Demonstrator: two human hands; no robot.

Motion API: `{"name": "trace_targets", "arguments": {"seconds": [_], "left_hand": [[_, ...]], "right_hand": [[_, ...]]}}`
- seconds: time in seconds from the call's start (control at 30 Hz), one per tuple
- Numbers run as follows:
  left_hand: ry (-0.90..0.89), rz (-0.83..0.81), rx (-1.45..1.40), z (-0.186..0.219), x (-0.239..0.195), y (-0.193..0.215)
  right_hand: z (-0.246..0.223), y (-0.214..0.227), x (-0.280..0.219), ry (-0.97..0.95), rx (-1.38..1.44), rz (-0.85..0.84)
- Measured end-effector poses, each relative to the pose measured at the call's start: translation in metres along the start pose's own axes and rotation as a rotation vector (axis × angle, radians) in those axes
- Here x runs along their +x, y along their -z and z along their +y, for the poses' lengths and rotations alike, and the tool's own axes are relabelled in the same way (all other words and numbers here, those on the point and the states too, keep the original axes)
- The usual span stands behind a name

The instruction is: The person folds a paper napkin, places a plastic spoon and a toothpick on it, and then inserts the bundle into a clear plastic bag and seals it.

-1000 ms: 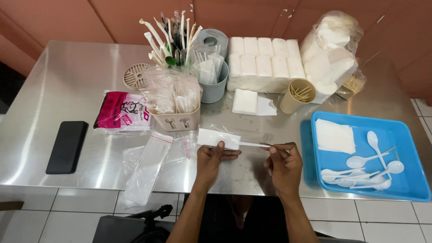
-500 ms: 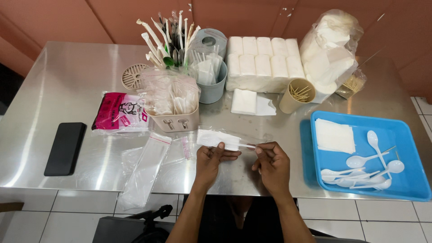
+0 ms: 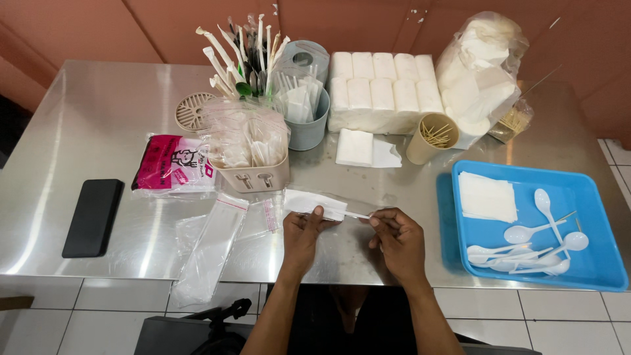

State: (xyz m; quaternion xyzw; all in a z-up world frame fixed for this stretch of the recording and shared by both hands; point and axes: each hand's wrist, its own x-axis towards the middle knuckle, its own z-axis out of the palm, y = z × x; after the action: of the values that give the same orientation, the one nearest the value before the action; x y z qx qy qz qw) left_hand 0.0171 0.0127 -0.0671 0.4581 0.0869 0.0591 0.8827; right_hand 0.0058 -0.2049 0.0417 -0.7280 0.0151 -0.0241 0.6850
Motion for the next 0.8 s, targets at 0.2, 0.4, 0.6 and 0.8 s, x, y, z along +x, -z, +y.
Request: {"name": "trace_targets", "arguments": {"seconds": [0.2,0.4,0.6,0.8], "left_hand": [[0.026,0.036,-0.013,0.043,-0.016,-0.03],[0.049,0.093,-0.15,0.048,-0.017,-0.037],[0.058,0.058,-0.102,0.039,-0.014,-0.029],[0.044,0.066,-0.152,0.047,-0.017,-0.032]], "right_hand": [[0.001,-0.001,-0.002,-0.022,-0.031,-0.027],[-0.01,-0.003,-0.009,0.006,0.019,0.032],[0.014,-0.012,-0.014,0.111,-0.08,0.111],[-0.004,-0.019,-0.016,0.149,-0.067,0.195]]}}
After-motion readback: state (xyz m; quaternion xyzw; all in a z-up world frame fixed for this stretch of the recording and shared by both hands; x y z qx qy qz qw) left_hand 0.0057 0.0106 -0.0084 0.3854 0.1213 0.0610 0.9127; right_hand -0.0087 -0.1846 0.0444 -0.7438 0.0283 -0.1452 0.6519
